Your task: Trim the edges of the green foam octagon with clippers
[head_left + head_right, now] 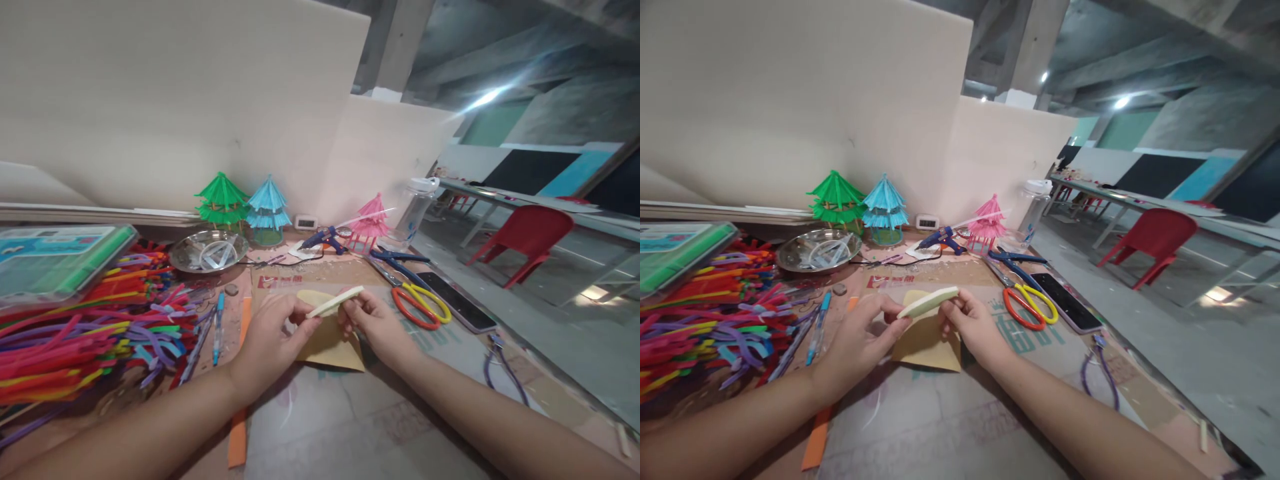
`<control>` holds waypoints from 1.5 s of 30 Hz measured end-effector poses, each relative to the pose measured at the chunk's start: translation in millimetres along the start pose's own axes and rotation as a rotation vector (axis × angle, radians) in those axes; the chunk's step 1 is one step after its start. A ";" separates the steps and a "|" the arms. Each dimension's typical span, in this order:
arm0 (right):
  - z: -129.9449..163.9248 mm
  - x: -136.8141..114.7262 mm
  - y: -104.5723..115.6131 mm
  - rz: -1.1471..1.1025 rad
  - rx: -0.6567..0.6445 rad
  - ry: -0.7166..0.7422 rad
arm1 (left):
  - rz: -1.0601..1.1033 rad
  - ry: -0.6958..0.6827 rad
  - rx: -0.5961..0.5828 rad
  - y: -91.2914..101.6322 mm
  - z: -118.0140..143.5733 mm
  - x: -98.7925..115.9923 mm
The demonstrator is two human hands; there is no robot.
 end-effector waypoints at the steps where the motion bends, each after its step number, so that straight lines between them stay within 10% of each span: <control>1: -0.6 0.0 2.1 -0.002 0.011 0.006 | -0.010 0.001 -0.006 -0.7 0.4 0.1; 9: 10.3 -8.3 -8.0 0.125 0.008 0.076 | 0.272 0.432 0.067 -12.9 14.4 -32.8; 17: 12.6 3.8 -23.0 -0.050 -0.065 -0.030 | 0.638 0.413 -0.149 -52.9 14.7 -15.7; 28: 7.2 -12.7 16.5 0.490 0.339 0.109 | -0.267 0.004 -0.398 -32.1 4.4 -23.4; 38: 3.7 -20.4 -11.9 1.023 0.305 0.167 | -0.260 0.008 -0.495 -46.5 8.7 -25.0; 45: 4.8 -34.0 0.7 0.857 0.058 0.283 | -0.065 0.172 -0.206 -23.6 3.6 -36.0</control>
Point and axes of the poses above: each hand's wrist, its own z-axis away from the middle knuckle, its own y-axis out of the back of the hand, x = y × z, the point moved 9 cm from there along -z, towards the middle knuckle, and after that the axes turned 15 degrees about -y, right-handed, at the moved point
